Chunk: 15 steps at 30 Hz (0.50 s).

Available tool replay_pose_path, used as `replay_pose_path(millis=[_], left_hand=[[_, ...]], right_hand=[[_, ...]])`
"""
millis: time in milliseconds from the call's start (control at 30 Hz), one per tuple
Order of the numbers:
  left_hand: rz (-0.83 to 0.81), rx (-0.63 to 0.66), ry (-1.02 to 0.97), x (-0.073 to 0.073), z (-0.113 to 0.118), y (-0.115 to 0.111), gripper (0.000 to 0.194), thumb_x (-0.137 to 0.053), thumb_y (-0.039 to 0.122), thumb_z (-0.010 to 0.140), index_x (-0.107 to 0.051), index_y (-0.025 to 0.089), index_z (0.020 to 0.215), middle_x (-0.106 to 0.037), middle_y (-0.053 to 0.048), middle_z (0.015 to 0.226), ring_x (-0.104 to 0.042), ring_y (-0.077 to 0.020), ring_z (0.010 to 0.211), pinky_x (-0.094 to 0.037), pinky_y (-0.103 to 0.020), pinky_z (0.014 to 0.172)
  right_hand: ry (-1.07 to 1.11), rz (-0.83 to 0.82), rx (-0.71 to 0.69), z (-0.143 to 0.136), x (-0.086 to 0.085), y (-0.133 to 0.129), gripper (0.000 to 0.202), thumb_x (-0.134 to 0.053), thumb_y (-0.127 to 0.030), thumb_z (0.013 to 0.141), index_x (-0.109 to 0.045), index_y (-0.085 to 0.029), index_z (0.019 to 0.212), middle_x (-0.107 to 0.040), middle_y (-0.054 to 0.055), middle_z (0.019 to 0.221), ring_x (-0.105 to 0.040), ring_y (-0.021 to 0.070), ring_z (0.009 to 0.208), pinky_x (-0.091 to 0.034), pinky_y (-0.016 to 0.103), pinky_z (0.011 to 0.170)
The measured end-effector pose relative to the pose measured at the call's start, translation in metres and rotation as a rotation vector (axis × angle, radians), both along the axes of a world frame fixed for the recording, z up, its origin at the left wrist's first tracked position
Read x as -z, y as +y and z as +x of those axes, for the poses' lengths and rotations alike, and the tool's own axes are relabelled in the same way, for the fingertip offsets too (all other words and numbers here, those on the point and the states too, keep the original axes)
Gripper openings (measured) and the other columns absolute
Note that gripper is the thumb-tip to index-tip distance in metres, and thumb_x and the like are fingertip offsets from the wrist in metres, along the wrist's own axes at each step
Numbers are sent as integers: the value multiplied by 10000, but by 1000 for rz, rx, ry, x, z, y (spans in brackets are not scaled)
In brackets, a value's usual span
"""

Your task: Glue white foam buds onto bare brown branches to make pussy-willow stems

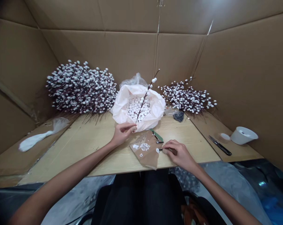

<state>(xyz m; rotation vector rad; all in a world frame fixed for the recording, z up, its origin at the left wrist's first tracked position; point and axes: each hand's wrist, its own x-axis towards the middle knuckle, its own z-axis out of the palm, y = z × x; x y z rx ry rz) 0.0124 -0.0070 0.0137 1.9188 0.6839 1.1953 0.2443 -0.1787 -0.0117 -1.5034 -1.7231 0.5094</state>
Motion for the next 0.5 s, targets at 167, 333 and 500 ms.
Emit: replay_pose_path(millis=[167, 333, 500], left_hand=[[-183, 46, -74, -7, 1, -8, 219, -724, 303, 697, -766, 130, 826, -752, -92, 771, -684, -186, 677, -550, -270, 604], [-366, 123, -167, -13, 0, -15, 291, -770, 371, 656, -762, 132, 822, -751, -78, 752, -670, -171, 634, -559, -266, 579], [-444, 182, -205, -19, -2, -20, 304, -797, 370, 633, -764, 131, 819, -749, -73, 735, -658, -156, 611, -549, -255, 580]], right_hand=[[23, 3, 35, 5, -14, -1, 181, -595, -300, 852, -688, -200, 970, -666, 72, 984, -615, 201, 923, -471, 319, 827], [198, 81, 41, -10, -47, 14, 247, -631, -360, 831, -682, -183, 996, -682, 79, 1005, -624, 200, 910, -497, 318, 835], [360, 46, 6, -46, -74, 51, 344, -643, -430, 802, -689, -159, 1009, -698, 99, 1021, -646, 219, 917, -530, 323, 794]])
